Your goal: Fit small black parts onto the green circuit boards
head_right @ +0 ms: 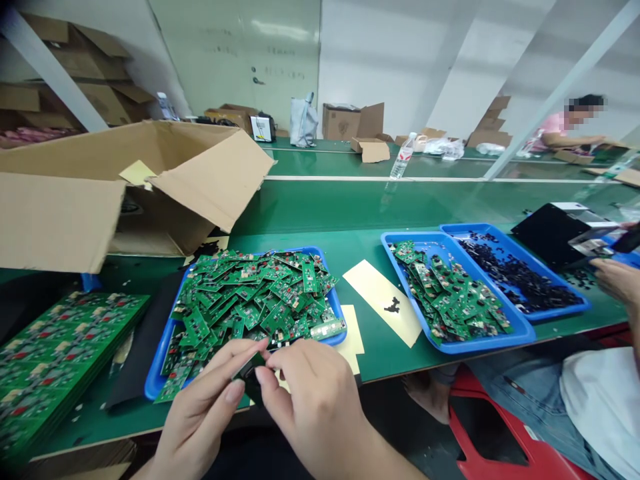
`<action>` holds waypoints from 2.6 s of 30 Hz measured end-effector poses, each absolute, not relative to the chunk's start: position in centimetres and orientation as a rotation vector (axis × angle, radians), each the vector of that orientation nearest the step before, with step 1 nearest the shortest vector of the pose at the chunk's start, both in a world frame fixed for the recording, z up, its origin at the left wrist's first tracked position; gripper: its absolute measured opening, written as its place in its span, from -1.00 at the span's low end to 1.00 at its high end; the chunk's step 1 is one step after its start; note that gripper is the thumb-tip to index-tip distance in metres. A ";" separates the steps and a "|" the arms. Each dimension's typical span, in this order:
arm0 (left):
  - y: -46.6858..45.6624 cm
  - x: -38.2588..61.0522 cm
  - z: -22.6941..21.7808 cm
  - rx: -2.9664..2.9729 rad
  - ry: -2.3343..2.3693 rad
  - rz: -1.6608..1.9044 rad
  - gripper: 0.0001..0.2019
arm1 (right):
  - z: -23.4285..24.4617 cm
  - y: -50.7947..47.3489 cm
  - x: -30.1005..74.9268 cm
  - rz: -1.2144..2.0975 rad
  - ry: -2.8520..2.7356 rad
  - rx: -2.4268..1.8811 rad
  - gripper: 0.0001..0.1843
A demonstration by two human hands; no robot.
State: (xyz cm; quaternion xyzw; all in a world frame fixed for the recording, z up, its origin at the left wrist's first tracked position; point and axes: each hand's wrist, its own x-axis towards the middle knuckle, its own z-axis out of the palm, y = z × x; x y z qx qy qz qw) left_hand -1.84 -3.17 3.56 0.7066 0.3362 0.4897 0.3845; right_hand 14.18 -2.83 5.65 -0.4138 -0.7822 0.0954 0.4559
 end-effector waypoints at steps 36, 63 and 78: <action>-1.6 -1.6 5.1 1.644 1.051 0.981 -0.67 | 3.3 -1.3 14.8 0.278 -2.007 -0.768 -0.52; -1.4 -2.9 3.0 2.520 1.061 1.394 -0.69 | 4.3 -1.5 14.8 1.870 -1.143 -0.938 -0.59; -1.4 -3.2 2.3 2.674 1.096 1.413 -0.66 | 4.5 -2.2 14.9 1.477 -1.389 -1.172 -0.85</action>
